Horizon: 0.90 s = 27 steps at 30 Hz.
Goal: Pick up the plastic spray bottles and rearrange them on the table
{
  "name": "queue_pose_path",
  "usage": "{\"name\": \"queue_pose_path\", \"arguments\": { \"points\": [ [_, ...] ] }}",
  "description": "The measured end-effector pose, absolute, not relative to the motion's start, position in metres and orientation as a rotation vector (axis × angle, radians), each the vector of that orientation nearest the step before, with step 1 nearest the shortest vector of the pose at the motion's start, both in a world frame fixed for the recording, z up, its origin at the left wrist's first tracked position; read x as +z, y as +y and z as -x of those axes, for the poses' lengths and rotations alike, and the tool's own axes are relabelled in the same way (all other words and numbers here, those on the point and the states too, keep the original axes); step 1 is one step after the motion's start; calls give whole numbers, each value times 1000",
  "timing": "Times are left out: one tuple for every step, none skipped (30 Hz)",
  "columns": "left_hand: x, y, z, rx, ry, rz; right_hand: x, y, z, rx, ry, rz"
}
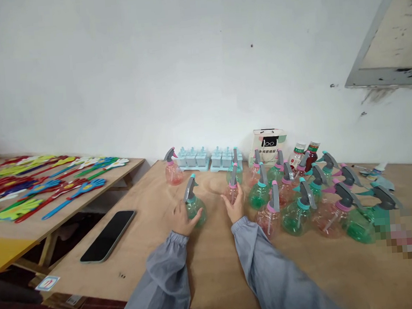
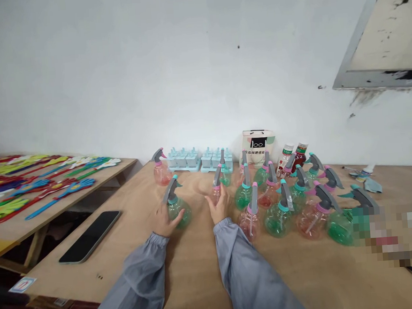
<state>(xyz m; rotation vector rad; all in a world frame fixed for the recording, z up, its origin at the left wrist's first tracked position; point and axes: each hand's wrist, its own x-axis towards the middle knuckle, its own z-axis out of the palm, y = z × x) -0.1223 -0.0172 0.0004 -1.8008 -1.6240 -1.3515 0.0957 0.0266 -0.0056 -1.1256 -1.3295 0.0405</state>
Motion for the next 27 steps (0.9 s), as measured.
{"name": "queue_pose_path", "arguments": {
  "points": [
    [1, -18, 122, -1357, -1618, 1806, -5, 30, -96, 19, -1329, 1129],
    [1, -18, 122, -1359, -1614, 1810, -4, 33, -98, 4, -1323, 1131],
    [2, -19, 122, -1359, -1616, 1815, -4, 37, -99, -5, -1308, 1134],
    [2, -19, 121, -1356, -1622, 1818, -3, 40, -100, -7, -1287, 1138],
    [3, -20, 121, -1352, -1630, 1819, -3, 44, -101, -2, -1269, 1143],
    [3, -20, 121, -1348, -1637, 1816, -3, 48, -101, 4, -1253, 1147],
    [3, -20, 121, -1345, -1644, 1811, -4, 51, -102, 9, -1242, 1151],
    [3, -20, 121, -1346, -1646, 1809, -4, 54, -102, 9, -1234, 1154],
    [4, -21, 121, -1352, -1642, 1812, -5, 57, -102, 5, -1232, 1158],
    [4, -21, 120, -1363, -1634, 1821, -5, 59, -102, -1, -1233, 1162],
    [4, -21, 120, -1378, -1625, 1834, -5, 60, -102, -8, -1232, 1169],
    [4, -21, 120, -1397, -1615, 1848, -6, 61, -102, -17, -1221, 1174],
    [4, -21, 120, -1420, -1605, 1863, -6, 60, -101, -31, -1204, 1172],
    [4, -20, 119, -1446, -1593, 1881, -5, 58, -101, -52, -1181, 1155],
    [3, -20, 119, -1472, -1582, 1898, -5, 55, -100, -75, -1160, 1123],
    [3, -20, 119, -1497, -1572, 1915, -3, 50, -99, -98, -1151, 1076],
    [2, -19, 118, -1520, -1565, 1930, -1, 44, -96, -113, -1162, 1019],
    [0, -19, 118, -1538, -1561, 1944, 2, 36, -93, -114, -1199, 962],
    [-1, -19, 117, -1546, -1561, 1963, 6, 29, -88, -92, -1260, 913],
    [-3, -19, 116, -1546, -1555, 1992, 11, 21, -83, -50, -1338, 876],
    [-5, -19, 115, -1539, -1542, 2033, 18, 14, -77, 8, -1431, 849],
    [-7, -20, 113, -1527, -1521, 2077, 24, 7, -71, 75, -1528, 828],
    [-9, -21, 110, -1515, -1496, 2121, 32, 2, -65, 143, -1619, 812],
    [-11, -23, 107, -1502, -1467, 2165, 39, -3, -60, 207, -1690, 802],
    [-13, -25, 103, -1490, -1437, 2205, 45, -6, -56, 263, -1734, 803],
    [-15, -26, 99, -1476, -1406, 2244, 51, -9, -53, 310, -1750, 815],
    [-16, -28, 96, -1459, -1373, 2283, 55, -10, -52, 351, -1745, 834]
  ]
}}
